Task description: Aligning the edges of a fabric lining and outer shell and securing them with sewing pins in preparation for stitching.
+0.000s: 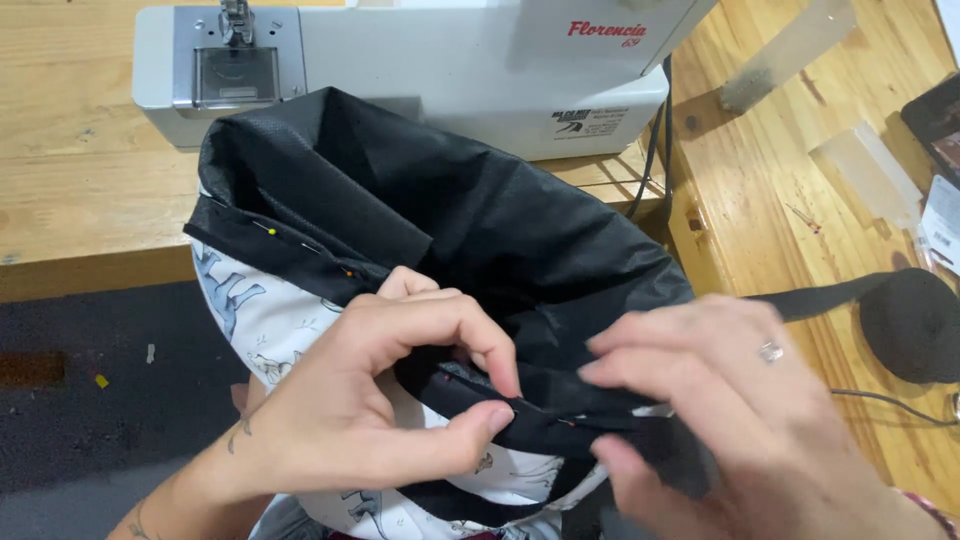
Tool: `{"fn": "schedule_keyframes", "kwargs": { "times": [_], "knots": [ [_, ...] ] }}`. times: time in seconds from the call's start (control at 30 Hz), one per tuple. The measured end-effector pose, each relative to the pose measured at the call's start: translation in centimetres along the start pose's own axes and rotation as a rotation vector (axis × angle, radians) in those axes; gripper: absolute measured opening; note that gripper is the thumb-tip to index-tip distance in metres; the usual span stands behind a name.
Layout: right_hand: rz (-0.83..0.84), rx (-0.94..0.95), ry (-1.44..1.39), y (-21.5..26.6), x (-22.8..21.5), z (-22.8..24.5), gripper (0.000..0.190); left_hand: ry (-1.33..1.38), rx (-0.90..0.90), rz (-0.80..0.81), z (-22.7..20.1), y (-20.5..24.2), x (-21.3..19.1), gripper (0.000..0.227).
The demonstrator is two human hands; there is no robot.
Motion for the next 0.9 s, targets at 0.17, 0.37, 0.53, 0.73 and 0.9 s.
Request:
{"fn": "schedule_keyframes", "kwargs": {
  "times": [0.17, 0.37, 0.53, 0.73, 0.9],
  "knots": [
    [-0.024, -0.252, -0.322, -1.5, 0.5, 1.3, 0.015, -0.001, 0.022, 0.074, 0.1, -0.1, 0.4, 0.021],
    [0.040, -0.342, -0.376, -1.4, 1.5, 0.6, 0.017, 0.111, 0.057, 0.186, 0.3, 0.4, 0.3, 0.022],
    [0.019, -0.352, -0.362, -1.1, 2.5, 0.1, 0.017, 0.115, 0.078, 0.212, 0.3, 0.2, 0.4, 0.022],
    [-0.033, -0.142, -0.224, -0.9, 0.2, 1.7, 0.024, -0.051, 0.239, 0.195, -0.9, 0.2, -0.3, 0.026],
    [-0.176, -0.340, 0.172, -0.2, -0.6, 3.8, 0.009, -0.209, 0.409, 0.115, -2.3, 0.7, -0.9, 0.013]
  ]
}}
Point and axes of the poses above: each hand's wrist, its own y-axis away from the middle knuckle, its own x-axis out of the palm, z = x × y, the point moved 8 cm from there along -y, towards the middle knuckle, and after that the axes turned 8 degrees about z, right-handed, at the moved point
